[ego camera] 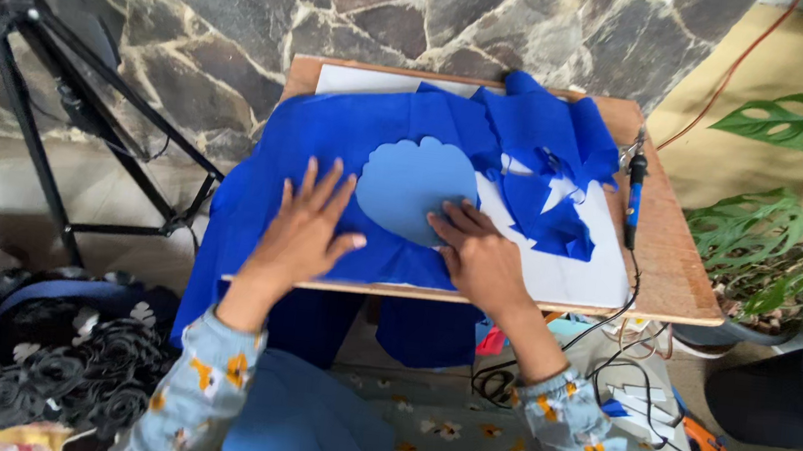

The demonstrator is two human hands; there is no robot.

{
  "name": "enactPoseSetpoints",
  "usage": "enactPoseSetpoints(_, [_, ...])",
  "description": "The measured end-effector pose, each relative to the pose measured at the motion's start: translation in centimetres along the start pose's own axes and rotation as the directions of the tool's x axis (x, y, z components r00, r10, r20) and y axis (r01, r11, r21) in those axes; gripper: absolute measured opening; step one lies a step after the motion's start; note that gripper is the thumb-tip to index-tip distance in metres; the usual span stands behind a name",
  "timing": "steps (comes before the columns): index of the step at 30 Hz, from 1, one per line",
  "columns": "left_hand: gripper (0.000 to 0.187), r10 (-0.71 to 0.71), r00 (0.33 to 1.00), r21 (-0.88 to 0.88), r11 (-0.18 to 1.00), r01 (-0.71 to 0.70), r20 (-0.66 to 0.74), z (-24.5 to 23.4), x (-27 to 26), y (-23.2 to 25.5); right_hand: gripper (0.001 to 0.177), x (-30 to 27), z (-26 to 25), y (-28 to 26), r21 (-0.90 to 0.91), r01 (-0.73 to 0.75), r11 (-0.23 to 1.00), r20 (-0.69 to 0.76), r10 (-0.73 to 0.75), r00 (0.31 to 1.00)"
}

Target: The person uses a heated tool to cut petal-like shapes from blue fabric while following a light-blue template on a wooden table.

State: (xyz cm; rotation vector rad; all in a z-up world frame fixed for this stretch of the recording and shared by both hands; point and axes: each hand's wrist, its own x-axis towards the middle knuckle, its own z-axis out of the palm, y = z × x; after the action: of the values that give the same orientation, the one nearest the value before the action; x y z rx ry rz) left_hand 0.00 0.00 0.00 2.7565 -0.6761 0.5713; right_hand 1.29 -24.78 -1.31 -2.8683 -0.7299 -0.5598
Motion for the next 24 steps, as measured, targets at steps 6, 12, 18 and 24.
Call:
enactPoseSetpoints(6, [0.075,-0.134,0.97,0.017,0.991,0.133,0.201,0.0,-1.1,1.1,0.037,0.3,-1.6,-0.8,-0.082,0.055,0.995,-0.104,-0.064,0.993])
enactPoseSetpoints(12, [0.071,-0.151,0.965,-0.235,0.951,0.201,0.214,-2.1,-0.8,1.7,0.042,-0.8,-2.7,-4.8,-0.201,0.172,0.964,-0.083,-0.192,0.978])
enactPoseSetpoints(18, [0.054,-0.08,0.966,0.016,0.997,0.078,0.244,-0.9,-1.6,0.2,0.037,-1.0,-5.3,-4.4,0.28,0.137,0.95,0.035,-0.153,0.988])
enactPoseSetpoints(24, [0.048,-0.044,0.973,-0.022,0.999,0.05,0.225,-1.2,-1.8,-0.9,0.039,-1.0,-3.6,-2.0,0.19,0.099,0.977,0.053,-0.111,0.992])
